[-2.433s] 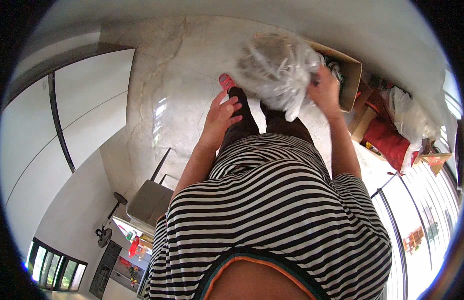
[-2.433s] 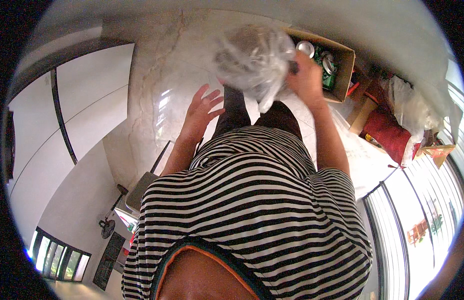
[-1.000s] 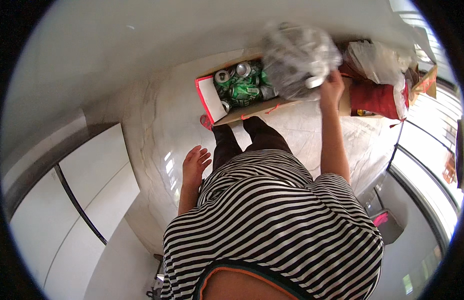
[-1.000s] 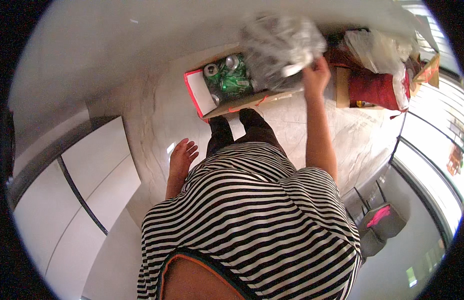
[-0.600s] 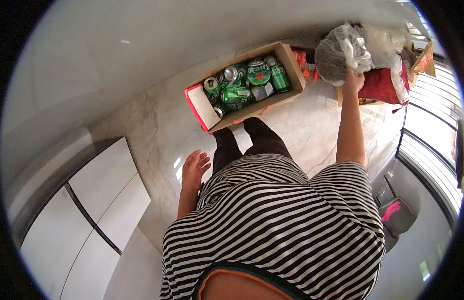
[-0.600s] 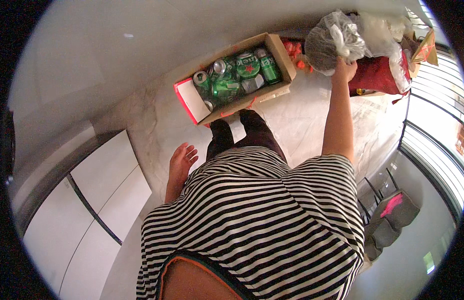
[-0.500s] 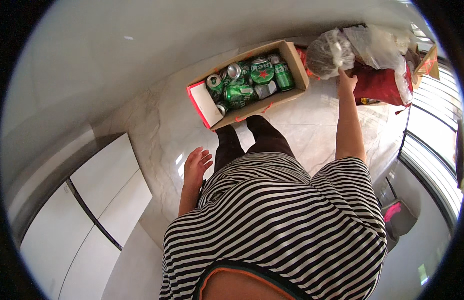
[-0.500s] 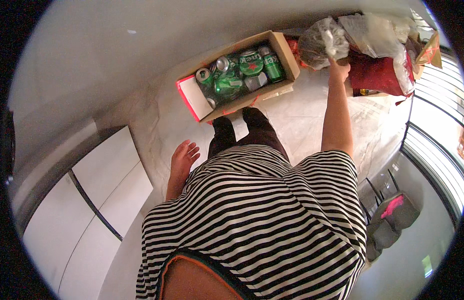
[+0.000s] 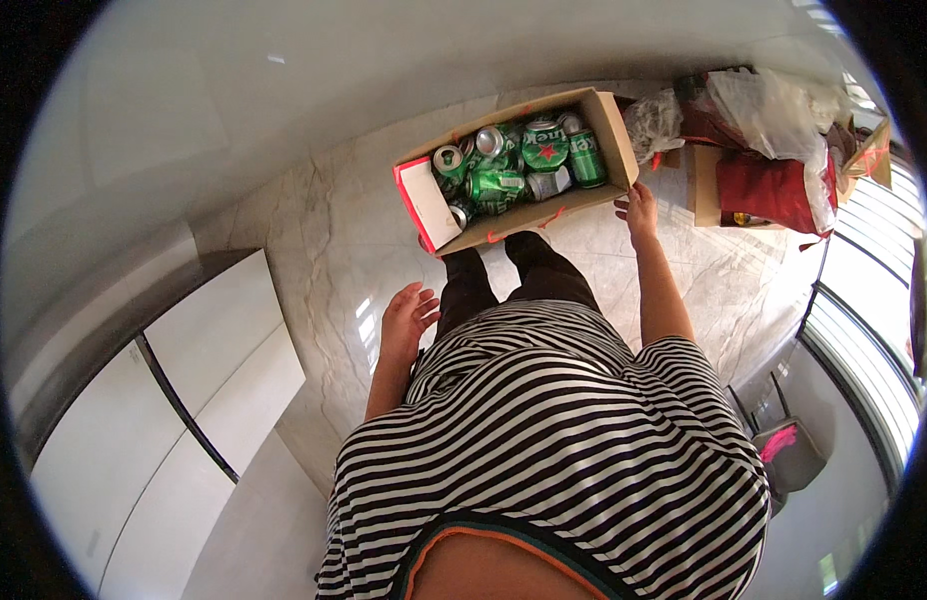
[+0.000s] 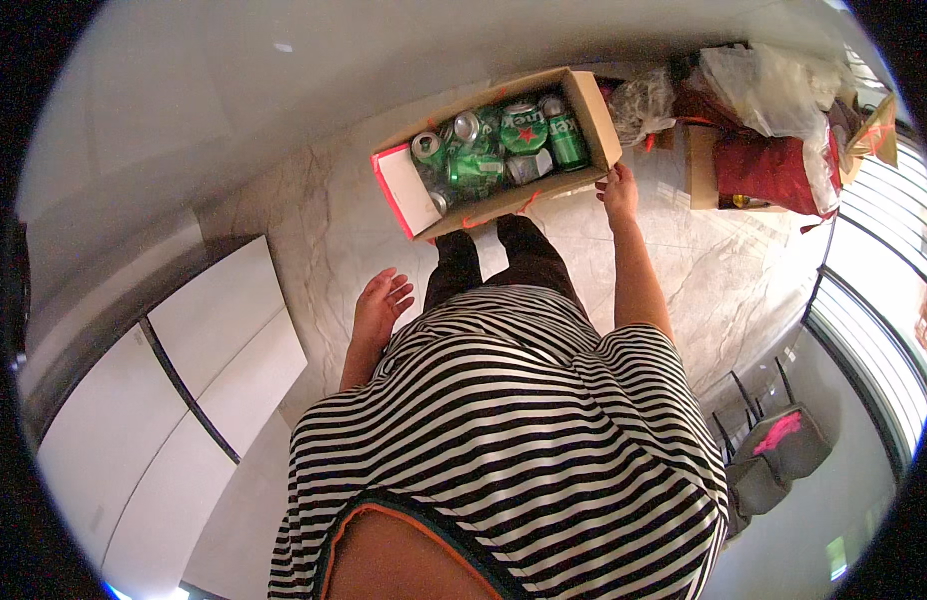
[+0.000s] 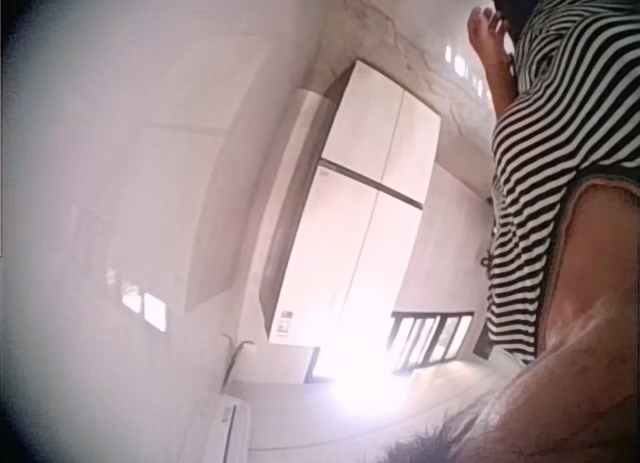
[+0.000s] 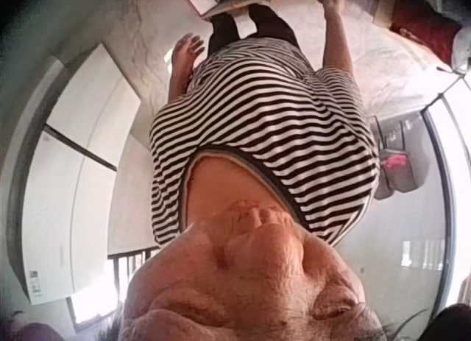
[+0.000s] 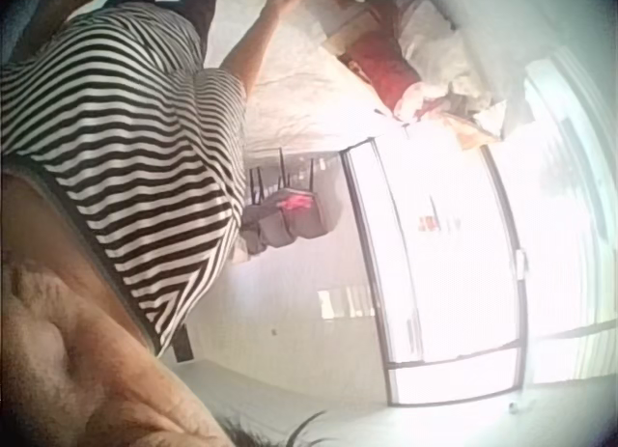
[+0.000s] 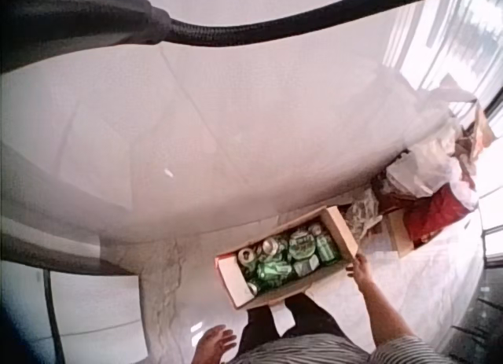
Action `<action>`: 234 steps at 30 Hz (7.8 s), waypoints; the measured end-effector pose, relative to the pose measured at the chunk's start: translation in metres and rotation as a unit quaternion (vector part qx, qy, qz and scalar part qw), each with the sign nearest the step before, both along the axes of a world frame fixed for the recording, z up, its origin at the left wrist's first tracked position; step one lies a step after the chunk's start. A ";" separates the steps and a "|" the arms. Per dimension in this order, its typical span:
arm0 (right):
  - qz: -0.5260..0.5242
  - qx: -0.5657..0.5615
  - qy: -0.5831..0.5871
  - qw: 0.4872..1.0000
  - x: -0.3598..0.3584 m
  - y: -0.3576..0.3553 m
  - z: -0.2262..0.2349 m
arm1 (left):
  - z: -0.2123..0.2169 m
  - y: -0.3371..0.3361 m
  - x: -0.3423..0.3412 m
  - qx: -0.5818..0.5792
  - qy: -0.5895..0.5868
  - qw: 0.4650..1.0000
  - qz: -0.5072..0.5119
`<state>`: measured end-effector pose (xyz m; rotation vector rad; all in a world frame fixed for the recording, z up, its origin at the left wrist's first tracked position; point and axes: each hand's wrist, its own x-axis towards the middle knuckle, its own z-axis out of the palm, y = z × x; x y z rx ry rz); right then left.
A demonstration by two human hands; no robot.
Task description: The person sorts through a cardboard box of green cans, then unpacks a red bag containing plastic bags and dried plant material. They walk to a dining table, pick up a folded beige umbrella, and return to the storage area.
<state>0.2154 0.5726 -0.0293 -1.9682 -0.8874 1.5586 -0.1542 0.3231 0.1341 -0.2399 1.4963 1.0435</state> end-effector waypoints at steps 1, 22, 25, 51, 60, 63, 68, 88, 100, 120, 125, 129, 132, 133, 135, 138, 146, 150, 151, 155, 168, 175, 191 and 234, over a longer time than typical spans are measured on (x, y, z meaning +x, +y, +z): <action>0.005 0.007 -0.004 1.000 0.001 0.003 0.003 | 0.001 0.000 0.001 -0.007 0.003 1.000 0.002; 0.203 -0.104 -0.212 0.950 0.033 -0.242 0.000 | 0.027 0.005 -0.044 0.151 -0.019 0.964 -0.217; 0.154 -0.139 -0.204 0.957 0.038 -0.317 -0.014 | 0.019 -0.017 -0.035 0.150 -0.025 0.925 -0.349; -0.358 -0.197 0.064 0.911 0.318 -0.572 -0.040 | -0.034 0.021 0.351 0.227 0.249 0.408 -0.849; -0.399 -0.228 0.052 0.886 0.426 -0.537 -0.013 | 0.001 0.089 0.504 0.242 0.207 0.494 -0.809; -0.409 -0.197 0.094 0.886 0.439 -0.489 -0.032 | -0.033 0.126 0.523 0.242 0.169 0.540 -0.788; -0.272 -0.137 0.048 0.951 0.461 -0.391 -0.019 | -0.061 0.234 0.599 0.241 0.054 0.645 -0.723; -0.222 -0.065 -0.036 0.972 0.652 -0.109 0.048 | -0.047 0.512 0.791 0.355 0.327 0.552 -0.681; 0.201 0.304 -0.292 0.884 0.749 0.251 0.153 | -0.068 0.461 0.827 0.185 0.340 0.701 -0.599; 0.452 0.202 -0.329 0.804 0.710 0.345 -0.014 | -0.108 0.489 0.864 0.112 0.185 0.812 -0.542; 0.239 0.338 -0.216 0.884 0.759 0.353 0.064 | -0.094 0.489 0.854 0.080 0.251 0.763 -0.591; -0.133 0.302 -0.026 0.944 0.846 0.335 0.079 | -0.098 0.477 0.848 0.104 0.288 0.745 -0.592; -0.262 0.303 -0.034 0.916 0.899 0.319 0.115 | -0.102 0.473 0.846 0.119 0.287 0.746 -0.589; -0.281 0.302 -0.035 0.910 0.912 0.315 0.120 | -0.103 0.470 0.847 0.117 0.286 0.749 -0.586; -0.302 0.297 -0.041 0.905 0.930 0.302 0.127 | -0.105 0.468 0.846 0.130 0.287 0.753 -0.577; -0.313 0.290 -0.048 0.903 0.946 0.285 0.136 | -0.104 0.464 0.845 0.140 0.288 0.755 -0.572; -0.308 0.286 -0.065 0.905 0.953 0.256 0.157 | -0.109 0.455 0.846 0.159 0.311 0.758 -0.551; -0.296 0.285 -0.066 0.909 0.946 0.248 0.163 | -0.103 0.452 0.846 0.163 0.306 0.767 -0.540; -0.292 0.284 -0.071 0.911 0.942 0.245 0.164 | -0.101 0.451 0.845 0.160 0.303 0.771 -0.537; -0.268 0.284 -0.074 0.918 0.924 0.243 0.172 | -0.090 0.451 0.843 0.171 0.298 0.777 -0.527; 0.132 0.339 -0.112 0.925 0.705 0.240 0.169 | -0.002 0.475 0.802 0.339 0.105 0.686 -0.635; 0.346 0.322 -0.158 0.867 0.550 0.232 0.153 | -0.039 0.416 0.738 0.234 0.062 0.898 -0.367; -0.022 0.181 -0.022 0.983 0.676 0.315 0.052 | -0.027 0.437 0.618 0.150 -0.027 0.988 0.033; 0.286 0.622 -0.010 0.729 0.452 0.242 0.183 | 0.030 0.467 0.642 0.169 -0.054 0.971 -0.158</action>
